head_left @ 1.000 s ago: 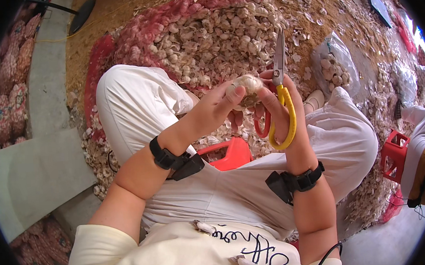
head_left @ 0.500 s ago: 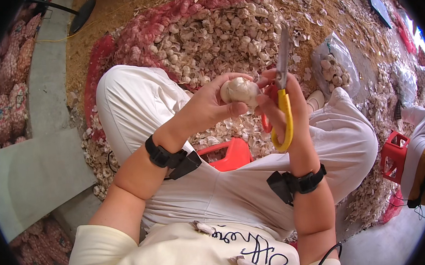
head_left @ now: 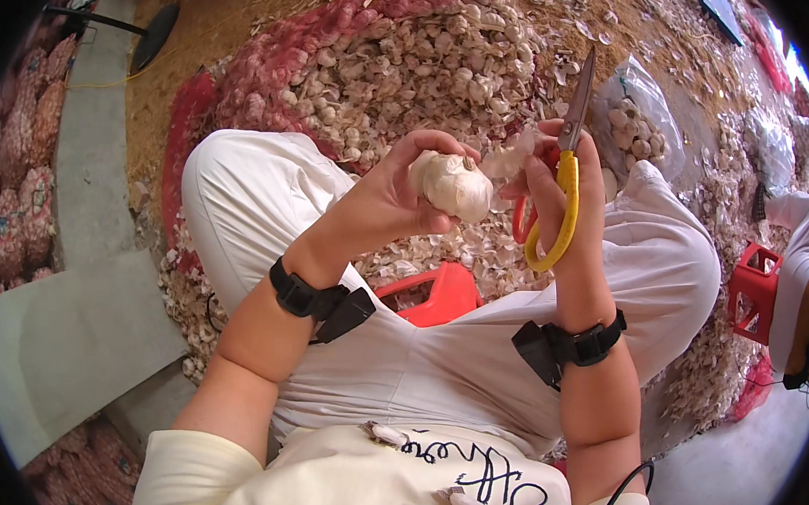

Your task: Trimming the roots and stalks of garlic bulbs using scissors.

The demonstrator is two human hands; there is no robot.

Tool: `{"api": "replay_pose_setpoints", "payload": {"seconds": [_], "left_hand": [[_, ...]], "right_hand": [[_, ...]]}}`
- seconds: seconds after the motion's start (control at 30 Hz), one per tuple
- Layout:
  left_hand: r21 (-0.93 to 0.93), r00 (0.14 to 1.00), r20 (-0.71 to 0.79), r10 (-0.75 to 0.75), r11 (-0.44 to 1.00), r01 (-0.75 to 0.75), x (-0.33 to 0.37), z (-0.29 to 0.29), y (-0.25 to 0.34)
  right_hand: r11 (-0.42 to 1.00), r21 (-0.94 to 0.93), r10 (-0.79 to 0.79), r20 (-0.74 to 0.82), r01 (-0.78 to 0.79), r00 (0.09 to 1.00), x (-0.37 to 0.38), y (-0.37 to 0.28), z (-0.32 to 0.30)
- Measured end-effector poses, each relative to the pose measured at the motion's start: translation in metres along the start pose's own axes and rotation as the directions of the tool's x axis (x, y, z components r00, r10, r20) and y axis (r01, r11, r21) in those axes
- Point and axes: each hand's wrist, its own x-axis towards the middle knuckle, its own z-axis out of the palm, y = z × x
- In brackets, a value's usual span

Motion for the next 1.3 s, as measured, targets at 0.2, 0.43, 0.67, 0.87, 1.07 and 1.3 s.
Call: {"api": "replay_pose_setpoints", "payload": {"seconds": [0.2, 0.43, 0.67, 0.87, 1.07, 1.3], "left_hand": [[0.000, 1.000, -0.021, -0.014, 1.000, 0.014, -0.002, 0.005, 0.003], [0.261, 0.996, -0.084, 0.008, 0.965, 0.014, -0.002, 0.006, -0.007], [0.567, 0.975, -0.155, 0.159, 0.822, -0.043, -0.003, 0.010, -0.012], [0.406, 0.953, -0.295, 0.063, 0.911, 0.065, -0.004, -0.002, -0.010], [0.398, 0.964, -0.223, 0.146, 0.916, -0.047, -0.001, 0.009, -0.014], [0.685, 0.934, -0.168, 0.316, 0.719, -0.121, 0.000, 0.003, -0.012]], "right_hand": [[0.989, 0.105, 0.083, 0.184, -0.103, 0.979, -0.010, -0.005, 0.003], [0.955, 0.145, 0.215, 0.260, -0.258, 0.941, -0.011, 0.008, 0.017], [0.955, 0.017, 0.291, 0.165, -0.298, 0.942, -0.011, 0.019, 0.016], [0.971, 0.051, 0.233, -0.004, -0.232, 0.972, 0.003, 0.020, 0.003], [0.880, 0.206, 0.337, 0.366, -0.428, 0.868, -0.010, 0.015, 0.011], [0.950, 0.111, 0.231, 0.378, -0.291, 0.897, -0.013, 0.015, 0.018]]}}
